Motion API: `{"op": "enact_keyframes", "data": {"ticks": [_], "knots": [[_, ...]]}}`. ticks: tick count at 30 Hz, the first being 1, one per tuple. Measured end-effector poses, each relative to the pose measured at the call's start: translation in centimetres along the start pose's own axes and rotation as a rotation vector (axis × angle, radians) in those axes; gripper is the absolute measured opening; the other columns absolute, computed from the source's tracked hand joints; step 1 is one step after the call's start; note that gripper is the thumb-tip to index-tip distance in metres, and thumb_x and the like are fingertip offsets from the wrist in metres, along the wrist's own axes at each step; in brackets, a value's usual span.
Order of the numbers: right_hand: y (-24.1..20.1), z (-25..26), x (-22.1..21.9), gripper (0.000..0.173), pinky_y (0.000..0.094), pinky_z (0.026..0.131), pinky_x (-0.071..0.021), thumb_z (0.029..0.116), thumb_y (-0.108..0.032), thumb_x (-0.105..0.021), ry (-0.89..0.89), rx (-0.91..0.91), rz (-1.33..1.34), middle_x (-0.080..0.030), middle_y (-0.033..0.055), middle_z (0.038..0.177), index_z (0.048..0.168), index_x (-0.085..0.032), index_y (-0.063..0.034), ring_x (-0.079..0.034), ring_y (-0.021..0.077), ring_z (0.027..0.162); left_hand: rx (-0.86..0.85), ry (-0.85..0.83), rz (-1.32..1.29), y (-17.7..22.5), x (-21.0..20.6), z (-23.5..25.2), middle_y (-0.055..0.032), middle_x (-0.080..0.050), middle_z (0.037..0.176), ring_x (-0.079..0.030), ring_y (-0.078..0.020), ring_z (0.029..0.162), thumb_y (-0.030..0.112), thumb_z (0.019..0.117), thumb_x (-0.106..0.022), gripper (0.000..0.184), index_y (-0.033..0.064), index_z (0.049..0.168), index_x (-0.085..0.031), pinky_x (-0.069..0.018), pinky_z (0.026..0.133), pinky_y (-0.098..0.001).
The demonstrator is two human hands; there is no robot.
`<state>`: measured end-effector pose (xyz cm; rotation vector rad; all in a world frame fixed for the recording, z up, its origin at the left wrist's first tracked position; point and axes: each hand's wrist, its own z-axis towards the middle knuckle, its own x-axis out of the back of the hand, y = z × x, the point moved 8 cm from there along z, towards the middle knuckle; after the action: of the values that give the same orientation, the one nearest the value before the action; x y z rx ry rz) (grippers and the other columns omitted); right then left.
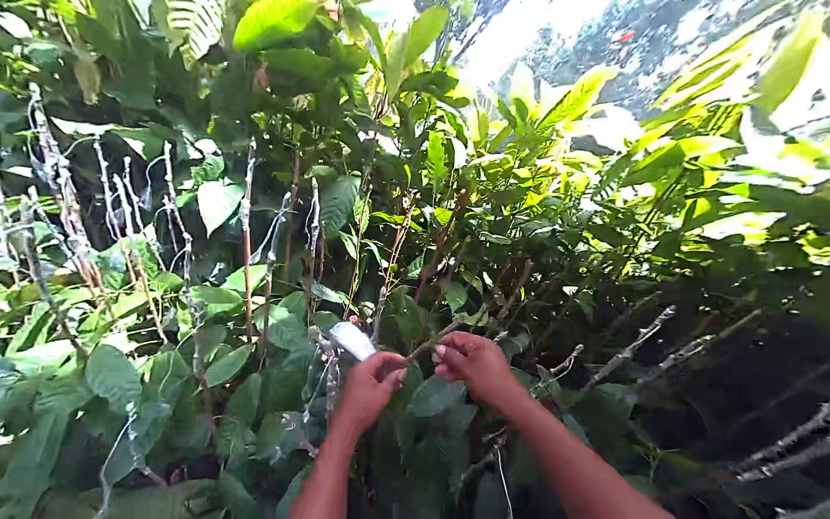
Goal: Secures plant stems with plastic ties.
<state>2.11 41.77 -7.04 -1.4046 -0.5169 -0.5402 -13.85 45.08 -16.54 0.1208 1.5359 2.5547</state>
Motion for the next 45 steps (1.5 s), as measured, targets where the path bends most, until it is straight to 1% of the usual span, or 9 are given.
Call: {"op": "enact_keyframes", "data": {"ticks": [7, 12, 16, 22, 27, 32, 38, 43, 45], "knots": [[-1.6, 1.7, -2.6, 0.021, 0.0290, 0.087, -0.0574, 0.1020, -0.012, -0.059, -0.236, 0.348, -0.348, -0.073, 0.0068, 0.106, 0.116, -0.073, -0.0029, -0.069, 0.0088, 0.091, 0.174, -0.119, -0.257, -0.8, -1.1, 0.8, -0.0079, -0.073, 0.102, -0.071, -0.0129, 0.072, 0.017, 0.1101, -0.043, 0.030, -0.0011, 0.128, -0.059, -0.0607, 0.068, -0.0290], [-1.4, 2.3, -3.2, 0.021, 0.0282, 0.083, -0.0563, 0.1015, -0.011, -0.059, -0.307, 0.253, -0.453, -0.073, 0.0067, 0.099, 0.116, -0.072, -0.0030, -0.068, 0.0078, 0.084, 0.100, -0.044, -0.190, -0.2, -0.6, 1.0, -0.0058, -0.072, 0.094, -0.072, -0.0131, 0.071, 0.009, 0.0938, -0.072, 0.019, -0.0010, 0.109, -0.066, -0.0629, 0.069, -0.0300], [0.2, 0.9, -3.0, 0.024, 0.0332, 0.079, -0.0607, 0.1048, -0.018, -0.058, -0.253, -0.019, -0.394, -0.072, 0.0090, 0.099, 0.118, -0.065, 0.0004, -0.071, 0.0144, 0.081, -0.088, 0.009, 0.141, 1.5, -0.9, 0.9, -0.0052, -0.074, 0.102, -0.069, -0.0084, 0.086, 0.018, 0.1024, -0.059, 0.023, 0.0044, 0.114, -0.073, -0.0560, 0.083, -0.0297], [-5.3, -9.4, -7.7, 0.031, 0.0544, 0.082, -0.0582, 0.1010, -0.011, -0.059, -0.384, 0.349, -0.851, -0.074, 0.0182, 0.100, 0.131, -0.066, -0.0074, -0.073, 0.0356, 0.090, 0.015, -0.154, 0.104, 1.4, -2.6, 0.7, -0.0067, -0.073, 0.100, -0.068, -0.0098, 0.080, 0.019, 0.1027, -0.060, 0.023, 0.0032, 0.114, -0.072, -0.0575, 0.079, -0.0299], [-7.5, -1.7, -1.6, 0.033, 0.0317, 0.074, -0.0552, 0.1090, -0.014, -0.048, -0.480, 0.110, -0.654, -0.068, 0.0095, 0.124, 0.140, -0.056, -0.0071, -0.067, 0.0127, 0.086, -0.055, -0.375, 0.220, 0.4, -5.5, -1.6, -0.0130, -0.074, 0.113, -0.072, -0.0234, 0.101, 0.010, 0.0994, -0.062, 0.024, 0.0042, 0.120, -0.072, -0.0565, 0.096, -0.0467], [-2.9, 0.4, -0.8, 0.037, 0.0670, 0.106, -0.0391, 0.0995, -0.009, -0.056, -0.376, 0.177, -1.333, -0.067, 0.0243, 0.123, 0.136, -0.062, -0.0139, -0.055, 0.0484, 0.125, 0.123, -0.111, 0.143, 0.3, 0.5, -0.8, -0.0075, -0.073, 0.094, -0.071, -0.0163, 0.083, 0.015, 0.0964, -0.068, 0.020, 0.0032, 0.112, -0.072, -0.0590, 0.083, -0.0399], [-6.4, -8.4, -8.3, 0.025, 0.0618, 0.090, -0.0514, 0.0997, -0.005, -0.058, -0.407, 0.485, -1.150, -0.073, 0.0218, 0.094, 0.123, -0.066, -0.0022, -0.071, 0.0426, 0.094, 0.146, 0.120, -0.036, 2.0, 1.0, -0.9, -0.0086, -0.072, 0.095, -0.067, -0.0090, 0.074, 0.002, 0.0931, -0.070, 0.015, -0.0033, 0.107, -0.071, -0.0572, 0.071, -0.0267], [-9.4, -3.6, -1.2, 0.036, 0.0334, 0.086, -0.0540, 0.1059, -0.016, -0.052, -0.499, 0.260, -0.667, -0.069, 0.0090, 0.123, 0.140, -0.056, -0.0055, -0.066, 0.0151, 0.102, -0.136, -0.234, 0.392, 2.7, -3.4, -2.1, -0.0142, -0.075, 0.097, -0.071, -0.0307, 0.097, 0.023, 0.0966, -0.068, 0.021, 0.0050, 0.104, -0.077, -0.0500, 0.098, -0.0581], [-7.1, -2.3, 0.8, 0.034, 0.0501, 0.103, -0.0467, 0.1031, -0.009, -0.054, -0.329, 0.299, -1.119, -0.070, 0.0148, 0.121, 0.137, -0.059, -0.0045, -0.063, 0.0294, 0.118, -0.131, -0.195, 0.407, 2.3, -2.1, -1.7, -0.0095, -0.075, 0.092, -0.070, -0.0258, 0.088, 0.031, 0.0962, -0.069, 0.025, 0.0096, 0.106, -0.077, -0.0487, 0.097, -0.0556]]}}
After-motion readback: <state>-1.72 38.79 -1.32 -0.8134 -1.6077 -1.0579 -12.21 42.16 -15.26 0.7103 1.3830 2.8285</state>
